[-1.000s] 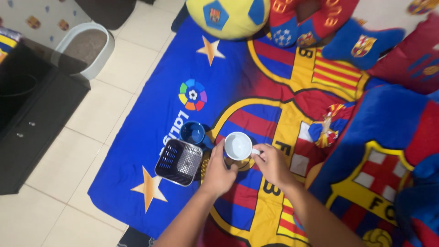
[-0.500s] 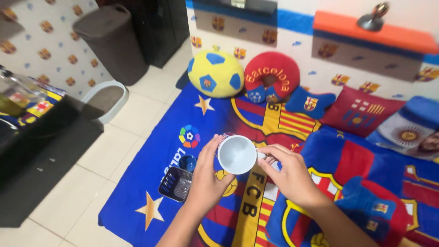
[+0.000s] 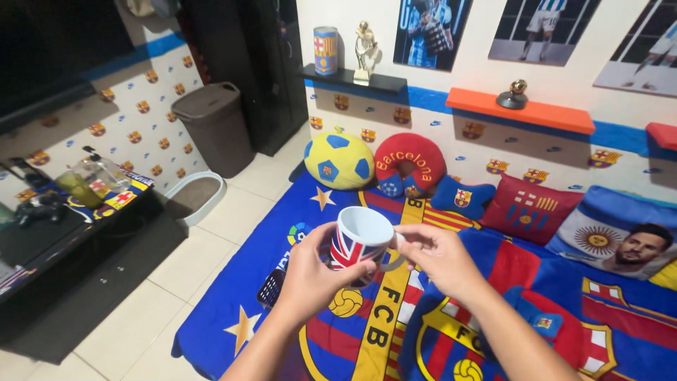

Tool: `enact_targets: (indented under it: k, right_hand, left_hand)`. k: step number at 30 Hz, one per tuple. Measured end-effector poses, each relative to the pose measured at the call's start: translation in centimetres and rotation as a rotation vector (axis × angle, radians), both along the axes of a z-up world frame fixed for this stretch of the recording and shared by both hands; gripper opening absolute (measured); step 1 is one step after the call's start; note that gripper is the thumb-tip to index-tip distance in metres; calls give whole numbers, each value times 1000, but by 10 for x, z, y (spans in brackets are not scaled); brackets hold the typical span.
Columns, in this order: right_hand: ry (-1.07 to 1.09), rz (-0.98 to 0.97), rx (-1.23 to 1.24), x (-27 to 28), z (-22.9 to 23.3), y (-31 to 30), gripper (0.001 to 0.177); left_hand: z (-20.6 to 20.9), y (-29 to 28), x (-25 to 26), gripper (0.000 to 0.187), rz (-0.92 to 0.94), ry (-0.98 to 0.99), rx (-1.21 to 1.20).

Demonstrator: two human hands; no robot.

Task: Inspecting and assembling small plastic components at a desk after organizing various room items.

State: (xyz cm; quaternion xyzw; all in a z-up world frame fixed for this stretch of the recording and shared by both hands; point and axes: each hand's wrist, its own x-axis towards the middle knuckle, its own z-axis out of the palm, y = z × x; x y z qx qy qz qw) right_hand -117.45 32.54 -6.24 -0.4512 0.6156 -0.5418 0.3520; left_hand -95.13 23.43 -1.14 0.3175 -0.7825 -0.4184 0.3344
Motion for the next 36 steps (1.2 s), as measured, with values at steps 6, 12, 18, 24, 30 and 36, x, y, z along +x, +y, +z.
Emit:
enact_targets:
  k: [6, 12, 18, 24, 30, 36]
  right_hand:
    - [577, -387, -407, 81, 52, 41, 18]
    - [654, -179, -504, 117, 57, 50, 29]
    - [657, -49, -565, 141, 68, 48, 29]
    - [282, -64, -533, 149, 36, 7, 20]
    - [-376, 141, -166, 210, 19, -12, 28]
    - [-734, 246, -182, 287, 10, 0, 21]
  left_hand:
    - [-4, 24, 6, 68, 85, 193, 394]
    - [-8, 41, 27, 57, 168, 315, 468]
    - [-10, 50, 63, 59, 264, 393, 448]
    - [-4, 66, 117, 66, 382, 318, 225]
    - [-15, 88, 187, 60, 452, 266, -232]
    - [-4, 126, 272, 33, 552, 354, -160]
